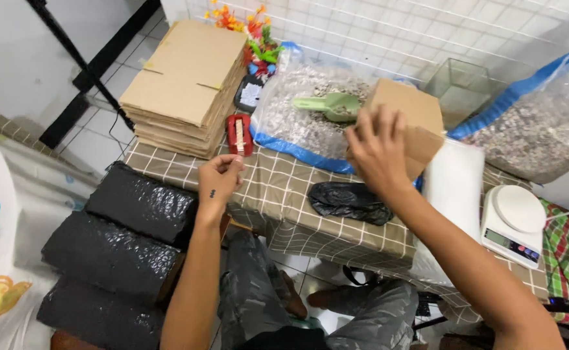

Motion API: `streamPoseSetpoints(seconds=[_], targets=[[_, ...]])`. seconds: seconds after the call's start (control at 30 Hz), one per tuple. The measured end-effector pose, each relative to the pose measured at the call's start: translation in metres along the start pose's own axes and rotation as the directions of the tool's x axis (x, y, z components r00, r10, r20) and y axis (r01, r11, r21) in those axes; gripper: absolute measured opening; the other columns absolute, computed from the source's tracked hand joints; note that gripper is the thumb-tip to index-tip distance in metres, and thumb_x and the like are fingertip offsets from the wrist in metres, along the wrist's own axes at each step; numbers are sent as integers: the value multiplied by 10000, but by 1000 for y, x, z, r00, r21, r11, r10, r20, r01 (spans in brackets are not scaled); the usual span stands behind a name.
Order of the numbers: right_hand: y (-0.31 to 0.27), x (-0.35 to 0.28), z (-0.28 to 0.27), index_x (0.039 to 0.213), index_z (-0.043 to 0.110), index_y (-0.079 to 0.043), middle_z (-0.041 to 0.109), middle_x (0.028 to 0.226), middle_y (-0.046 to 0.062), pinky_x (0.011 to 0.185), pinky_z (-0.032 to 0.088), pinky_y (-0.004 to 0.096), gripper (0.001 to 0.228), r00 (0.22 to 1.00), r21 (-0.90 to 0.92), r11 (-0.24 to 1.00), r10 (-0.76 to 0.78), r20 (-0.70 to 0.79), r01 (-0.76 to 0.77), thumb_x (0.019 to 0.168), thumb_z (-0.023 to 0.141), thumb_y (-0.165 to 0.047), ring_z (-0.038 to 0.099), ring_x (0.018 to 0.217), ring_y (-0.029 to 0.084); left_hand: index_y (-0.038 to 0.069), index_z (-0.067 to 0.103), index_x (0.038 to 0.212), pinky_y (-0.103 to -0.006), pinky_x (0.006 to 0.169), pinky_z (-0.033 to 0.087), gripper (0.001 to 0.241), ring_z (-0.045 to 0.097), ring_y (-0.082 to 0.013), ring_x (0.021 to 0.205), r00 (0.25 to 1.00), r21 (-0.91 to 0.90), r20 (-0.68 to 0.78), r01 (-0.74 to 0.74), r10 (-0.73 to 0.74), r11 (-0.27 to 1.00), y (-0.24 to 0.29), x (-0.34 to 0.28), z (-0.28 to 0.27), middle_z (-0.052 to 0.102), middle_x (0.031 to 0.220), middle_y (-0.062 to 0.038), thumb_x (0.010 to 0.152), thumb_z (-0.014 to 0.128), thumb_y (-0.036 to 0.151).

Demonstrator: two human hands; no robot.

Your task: The person scoops gravel from a large bag into smaller plastic bags, weighs the small bags on a digital scale, seals the bags by hand, and places them into a cardboard box.

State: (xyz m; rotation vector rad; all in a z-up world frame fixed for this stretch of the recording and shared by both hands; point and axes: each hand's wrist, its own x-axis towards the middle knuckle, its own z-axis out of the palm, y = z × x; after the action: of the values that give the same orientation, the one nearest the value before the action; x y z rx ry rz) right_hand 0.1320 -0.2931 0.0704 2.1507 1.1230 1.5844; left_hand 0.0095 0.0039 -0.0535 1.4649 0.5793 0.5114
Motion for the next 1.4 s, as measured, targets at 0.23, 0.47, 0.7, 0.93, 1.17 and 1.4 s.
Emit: streamPoseSetpoints(seconds=[0.23, 0.47, 0.7, 0.93, 1.17, 1.4], targets=[[-90, 51, 24, 963, 748, -197, 687, 1040, 69, 948, 373, 651, 284, 923, 477, 868, -64, 380, -137, 870, 728, -464, 646, 1055, 375, -6, 725, 1118, -235, 455, 545, 243, 650, -107, 501, 998, -55, -24, 62, -64, 997, -30, 11, 0, 747, 819, -139, 926, 712, 142], [-177, 137, 103, 715, 778, -99, 732, 801, 262, 771, 560, 577, 560, 499, 461, 394, -7, 867, -795, 852, 641, -624, 715, 904, 520, -1, 749, 1054, -233, 431, 531, 195, 673, -137, 475, 999, -64, -16, 34, -35, 997, -25, 5, -4, 758, 799, -157, 913, 734, 133], [-190, 167, 104, 1078, 685, 24, 697, 1087, 280, 888, 565, 578, 652, 368, 311, 461, 36, 929, -831, 798, 757, -560, 684, 1094, 494, 0, 748, 1049, -224, 435, 512, 182, 663, -130, 478, 999, -67, -21, 43, -45, 997, -25, 10, -7, 761, 813, -147, 924, 726, 131], [-212, 168, 143, 1128, 625, 14, 686, 1039, 264, 856, 568, 626, 572, 521, 431, 581, -14, 853, -690, 725, 838, -331, 684, 1024, 542, 18, 764, 1041, -223, 441, 503, 191, 678, -129, 477, 995, -33, -21, 98, -99, 995, -27, 17, 0, 779, 812, -134, 911, 742, 156], [-214, 173, 187, 1003, 722, 1, 696, 939, 244, 757, 600, 625, 402, 533, 445, 544, 5, 846, -711, 662, 820, -190, 709, 939, 535, 16, 764, 1030, -221, 440, 504, 189, 675, -129, 470, 995, -44, -36, 87, -89, 995, -39, 27, 7, 774, 783, -124, 907, 746, 158], [-192, 185, 141, 976, 757, 37, 695, 1088, 338, 907, 559, 615, 361, 468, 489, 497, -178, 866, -716, 871, 758, -308, 655, 1100, 573, 16, 777, 1014, -232, 457, 517, 172, 676, -130, 470, 997, -21, -48, 62, -63, 998, -22, 24, 10, 773, 776, -121, 896, 734, 134]])
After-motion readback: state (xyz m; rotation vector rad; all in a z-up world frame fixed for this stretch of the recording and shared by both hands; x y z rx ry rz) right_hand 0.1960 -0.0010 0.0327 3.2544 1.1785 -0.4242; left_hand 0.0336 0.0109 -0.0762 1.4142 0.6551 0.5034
